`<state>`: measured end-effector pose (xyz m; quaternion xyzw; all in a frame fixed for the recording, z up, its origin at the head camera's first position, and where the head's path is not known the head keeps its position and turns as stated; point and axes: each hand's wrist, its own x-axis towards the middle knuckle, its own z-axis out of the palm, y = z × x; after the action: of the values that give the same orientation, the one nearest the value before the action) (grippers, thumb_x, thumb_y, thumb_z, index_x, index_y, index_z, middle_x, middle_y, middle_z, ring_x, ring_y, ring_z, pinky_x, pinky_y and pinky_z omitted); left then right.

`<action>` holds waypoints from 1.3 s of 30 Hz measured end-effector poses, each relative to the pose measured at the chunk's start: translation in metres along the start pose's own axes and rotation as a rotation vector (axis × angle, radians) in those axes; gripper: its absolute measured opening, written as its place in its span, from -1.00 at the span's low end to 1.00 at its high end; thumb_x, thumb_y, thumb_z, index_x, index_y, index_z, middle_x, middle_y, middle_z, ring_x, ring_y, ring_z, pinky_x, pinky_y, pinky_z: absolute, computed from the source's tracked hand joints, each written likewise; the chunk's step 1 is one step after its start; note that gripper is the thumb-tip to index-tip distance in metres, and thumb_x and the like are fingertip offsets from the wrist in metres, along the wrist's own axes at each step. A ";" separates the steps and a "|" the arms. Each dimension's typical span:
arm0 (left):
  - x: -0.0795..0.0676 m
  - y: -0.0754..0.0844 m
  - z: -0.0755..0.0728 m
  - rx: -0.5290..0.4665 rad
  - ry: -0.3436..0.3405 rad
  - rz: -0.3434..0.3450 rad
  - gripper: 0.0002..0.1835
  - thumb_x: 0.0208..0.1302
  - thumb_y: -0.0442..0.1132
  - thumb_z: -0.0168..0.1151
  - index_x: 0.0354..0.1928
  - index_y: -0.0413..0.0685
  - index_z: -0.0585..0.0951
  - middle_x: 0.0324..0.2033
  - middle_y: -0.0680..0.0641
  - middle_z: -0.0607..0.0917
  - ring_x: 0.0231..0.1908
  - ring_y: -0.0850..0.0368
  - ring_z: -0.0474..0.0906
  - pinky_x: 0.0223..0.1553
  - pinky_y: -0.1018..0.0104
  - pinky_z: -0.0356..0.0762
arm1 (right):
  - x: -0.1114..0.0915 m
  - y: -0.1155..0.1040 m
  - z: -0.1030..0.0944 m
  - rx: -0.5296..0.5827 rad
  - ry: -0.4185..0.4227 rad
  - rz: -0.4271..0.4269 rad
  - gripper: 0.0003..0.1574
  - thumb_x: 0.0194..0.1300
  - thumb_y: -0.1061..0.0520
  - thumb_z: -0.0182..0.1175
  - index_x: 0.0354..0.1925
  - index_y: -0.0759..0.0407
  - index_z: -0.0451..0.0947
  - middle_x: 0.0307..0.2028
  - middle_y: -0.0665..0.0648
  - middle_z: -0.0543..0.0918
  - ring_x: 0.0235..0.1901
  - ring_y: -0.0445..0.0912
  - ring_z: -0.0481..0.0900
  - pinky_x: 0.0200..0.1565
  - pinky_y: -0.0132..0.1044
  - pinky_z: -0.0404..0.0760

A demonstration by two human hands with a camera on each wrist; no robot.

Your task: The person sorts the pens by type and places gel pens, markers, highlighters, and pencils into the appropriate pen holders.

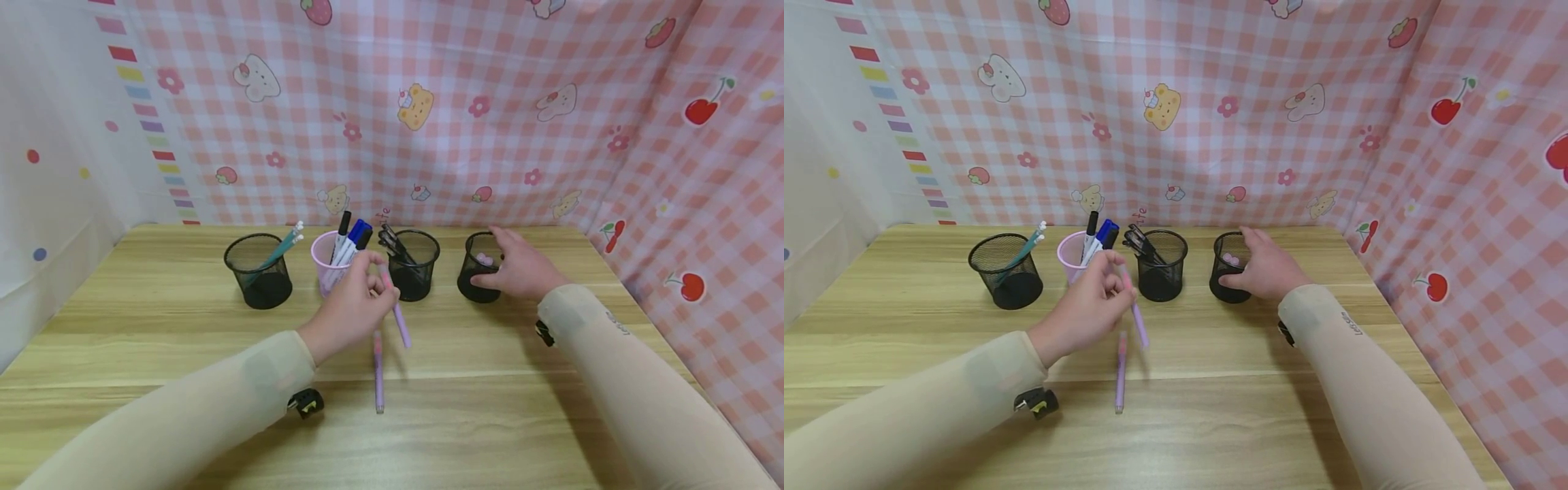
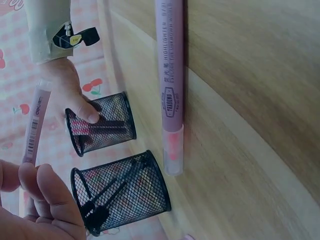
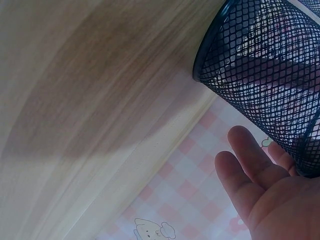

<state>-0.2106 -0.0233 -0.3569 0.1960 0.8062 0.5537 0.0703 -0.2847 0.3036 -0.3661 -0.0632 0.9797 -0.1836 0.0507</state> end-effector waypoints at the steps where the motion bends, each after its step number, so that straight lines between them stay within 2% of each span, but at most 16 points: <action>1: 0.001 0.000 0.001 -0.014 0.007 0.010 -0.52 0.51 -0.29 0.20 0.34 -0.04 0.26 -0.36 -0.09 0.65 -0.51 0.12 0.44 -0.48 0.41 0.43 | 0.000 0.000 0.000 0.001 0.001 -0.001 0.51 0.22 -0.36 0.46 0.71 0.13 -0.22 0.66 0.36 0.00 0.59 0.34 0.11 0.51 0.36 0.23; 6: 0.004 0.001 0.005 -0.097 0.054 0.021 -0.52 0.57 -0.27 0.17 0.36 -0.09 0.21 -0.43 -0.08 0.58 -0.56 0.12 0.37 -0.53 0.42 0.34 | 0.000 0.000 0.000 0.003 0.003 -0.002 0.50 0.22 -0.35 0.47 0.71 0.13 -0.21 0.66 0.35 0.00 0.60 0.34 0.10 0.51 0.36 0.23; 12: 0.009 0.004 0.014 -0.197 0.170 0.034 -0.45 0.56 -0.27 0.18 0.40 -0.12 0.15 -0.45 -0.05 0.56 -0.60 0.15 0.36 -0.58 0.42 0.35 | -0.002 -0.002 -0.001 -0.003 0.004 0.002 0.50 0.22 -0.35 0.46 0.71 0.13 -0.21 0.66 0.35 0.00 0.60 0.34 0.09 0.51 0.37 0.21; 15: 0.013 0.004 0.018 -0.209 0.222 0.054 -0.44 0.56 -0.26 0.19 0.39 -0.15 0.14 -0.43 -0.06 0.59 -0.64 0.17 0.33 -0.60 0.42 0.34 | -0.003 -0.002 -0.001 0.000 0.006 0.000 0.49 0.22 -0.34 0.46 0.71 0.13 -0.21 0.66 0.35 0.00 0.60 0.34 0.09 0.51 0.37 0.21; 20: 0.020 0.006 0.028 -0.217 0.320 0.050 -0.46 0.56 -0.24 0.22 0.35 -0.16 0.15 -0.33 -0.08 0.66 -0.62 0.16 0.45 -0.56 0.37 0.48 | -0.003 -0.003 -0.002 0.001 0.004 0.000 0.50 0.22 -0.35 0.46 0.71 0.15 -0.20 0.66 0.36 0.00 0.60 0.34 0.10 0.51 0.37 0.22; 24: 0.027 0.010 0.038 -0.287 0.391 0.031 -0.46 0.55 -0.24 0.23 0.32 -0.17 0.15 -0.23 -0.07 0.66 -0.57 0.11 0.54 -0.54 0.31 0.59 | -0.002 -0.002 -0.001 -0.005 0.003 0.000 0.51 0.21 -0.35 0.47 0.71 0.17 -0.20 0.66 0.36 0.01 0.59 0.35 0.12 0.50 0.37 0.23; 26: 0.030 0.011 0.043 -0.308 0.422 0.030 -0.47 0.55 -0.24 0.22 0.31 -0.20 0.15 -0.25 -0.07 0.66 -0.58 0.12 0.54 -0.56 0.32 0.59 | -0.002 -0.001 -0.001 -0.007 0.006 -0.001 0.51 0.21 -0.35 0.48 0.71 0.17 -0.19 0.66 0.36 0.02 0.59 0.35 0.13 0.49 0.37 0.24; 33: 0.041 0.017 0.058 -0.366 0.478 0.066 -0.52 0.55 -0.27 0.21 0.25 -0.23 0.16 -0.33 -0.06 0.64 -0.64 0.17 0.54 -0.61 0.37 0.58 | -0.001 -0.001 0.000 -0.007 0.010 -0.003 0.52 0.19 -0.38 0.48 0.71 0.13 -0.19 0.65 0.35 0.04 0.57 0.34 0.17 0.50 0.37 0.25; 39: 0.048 0.017 0.069 -0.382 0.525 0.112 -0.56 0.55 -0.32 0.20 0.22 -0.26 0.19 -0.32 -0.11 0.64 -0.68 0.15 0.54 -0.57 0.32 0.63 | -0.001 0.000 0.001 0.004 0.016 0.002 0.50 0.21 -0.37 0.46 0.71 0.11 -0.19 0.65 0.36 0.04 0.55 0.37 0.21 0.46 0.39 0.29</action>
<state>-0.2277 0.0608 -0.3619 0.0738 0.6663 0.7296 -0.1349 -0.2835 0.3036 -0.3674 -0.0607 0.9798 -0.1857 0.0433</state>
